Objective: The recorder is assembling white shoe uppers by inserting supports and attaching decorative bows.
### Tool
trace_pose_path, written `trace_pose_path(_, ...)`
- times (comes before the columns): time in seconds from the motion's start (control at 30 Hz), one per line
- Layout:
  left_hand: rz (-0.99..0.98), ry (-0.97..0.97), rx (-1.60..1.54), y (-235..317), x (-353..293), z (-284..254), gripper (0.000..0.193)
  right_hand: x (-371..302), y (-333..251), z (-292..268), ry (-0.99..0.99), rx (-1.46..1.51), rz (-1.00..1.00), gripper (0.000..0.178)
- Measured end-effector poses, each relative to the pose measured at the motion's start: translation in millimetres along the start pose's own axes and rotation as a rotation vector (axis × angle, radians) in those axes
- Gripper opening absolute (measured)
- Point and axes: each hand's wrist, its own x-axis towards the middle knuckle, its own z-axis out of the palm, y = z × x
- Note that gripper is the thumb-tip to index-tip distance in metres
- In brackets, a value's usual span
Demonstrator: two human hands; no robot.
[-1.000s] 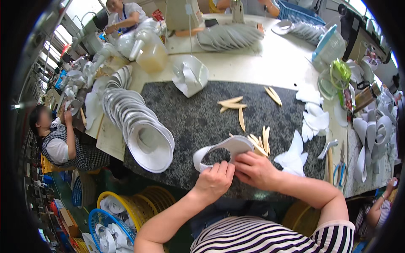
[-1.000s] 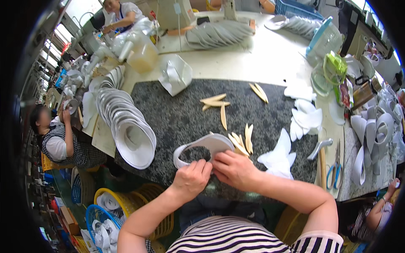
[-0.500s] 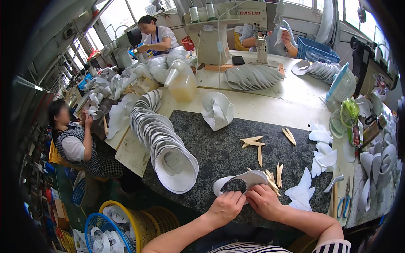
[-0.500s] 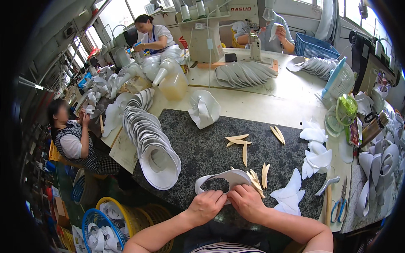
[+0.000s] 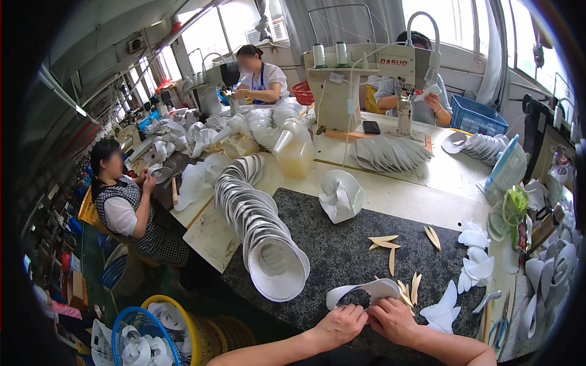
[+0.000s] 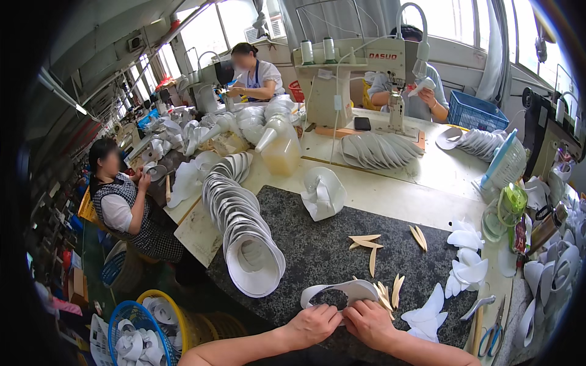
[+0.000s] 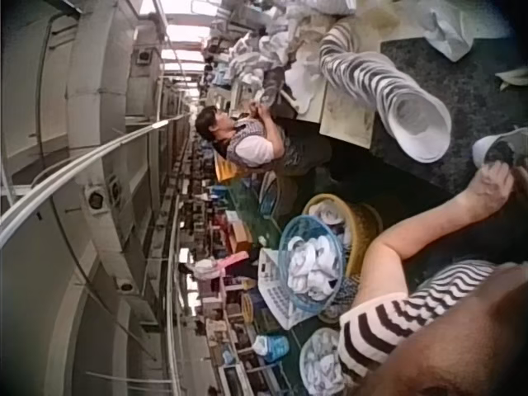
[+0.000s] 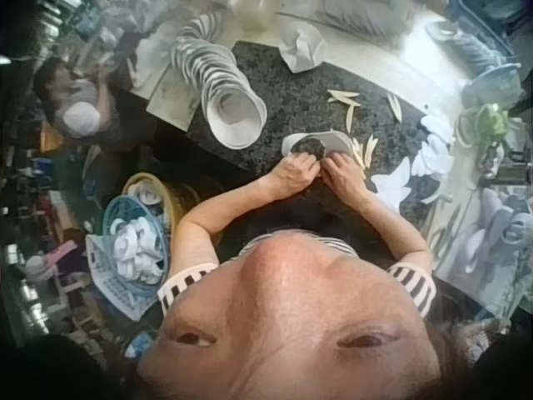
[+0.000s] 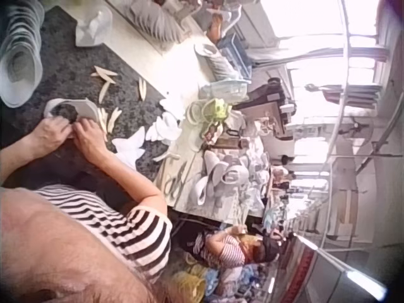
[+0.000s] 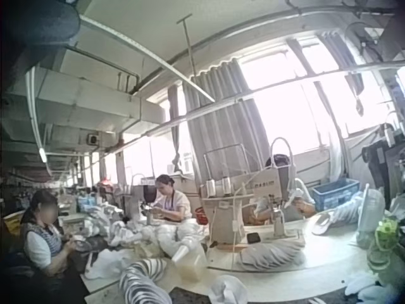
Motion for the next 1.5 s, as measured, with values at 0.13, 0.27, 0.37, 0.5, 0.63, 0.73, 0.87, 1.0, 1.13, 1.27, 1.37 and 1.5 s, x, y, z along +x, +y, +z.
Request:
trace_pose_path(0.13,0.026,-0.055,0.094,-2.8,-6.5,-12.1,0.012,4.2,-3.6,-3.0,-0.022,-0.049,-0.025,0.024)
trace_pose_path(0.27,0.057,-0.079,0.184,-1.7,-7.0,-17.9,0.011,5.8,-9.7,0.6,0.011,-0.057,-0.096,0.021)
trace_pose_path(0.37,0.072,-0.091,0.148,-6.8,-1.5,-10.1,0.009,6.5,-2.2,-3.7,-0.033,0.018,-0.028,0.018)
trace_pose_path(0.5,-0.039,-0.103,-0.044,-15.3,-4.6,-0.6,0.006,6.3,4.3,6.6,-0.013,0.114,0.084,0.012)
trace_pose_path(0.63,0.130,-0.079,-0.066,-11.5,-19.7,-16.4,0.030,-2.1,5.7,1.5,-0.048,0.173,-0.054,0.020)
trace_pose_path(0.73,0.269,-0.161,0.070,-16.7,-40.6,-21.8,0.043,-2.9,13.4,-10.2,-0.093,0.199,-0.207,0.023)
trace_pose_path(0.87,0.264,-0.148,0.103,-11.9,-40.9,-16.6,0.038,-6.3,15.0,-17.6,-0.238,0.194,-0.239,0.037)
trace_pose_path(1.0,0.262,-0.114,0.226,-6.9,-43.1,-21.7,0.029,-12.3,-2.0,-4.9,-0.153,0.165,-0.215,0.054)
trace_pose_path(1.13,0.175,-0.037,0.323,-5.1,-45.8,-42.1,0.023,-19.3,-3.1,-7.5,-0.180,0.121,-0.205,0.058)
trace_pose_path(1.27,0.243,-0.118,0.420,1.1,-57.5,-29.8,0.020,-6.4,-21.8,0.9,-0.139,-0.020,-0.175,0.052)
trace_pose_path(1.37,0.188,-0.100,0.315,-2.3,-55.8,-32.3,0.020,-7.7,-20.2,-1.2,-0.150,-0.051,-0.182,0.048)
trace_pose_path(1.5,0.170,-0.118,0.292,-4.5,-55.2,-32.4,0.028,-2.7,-25.3,-4.7,-0.227,-0.039,-0.156,0.049)
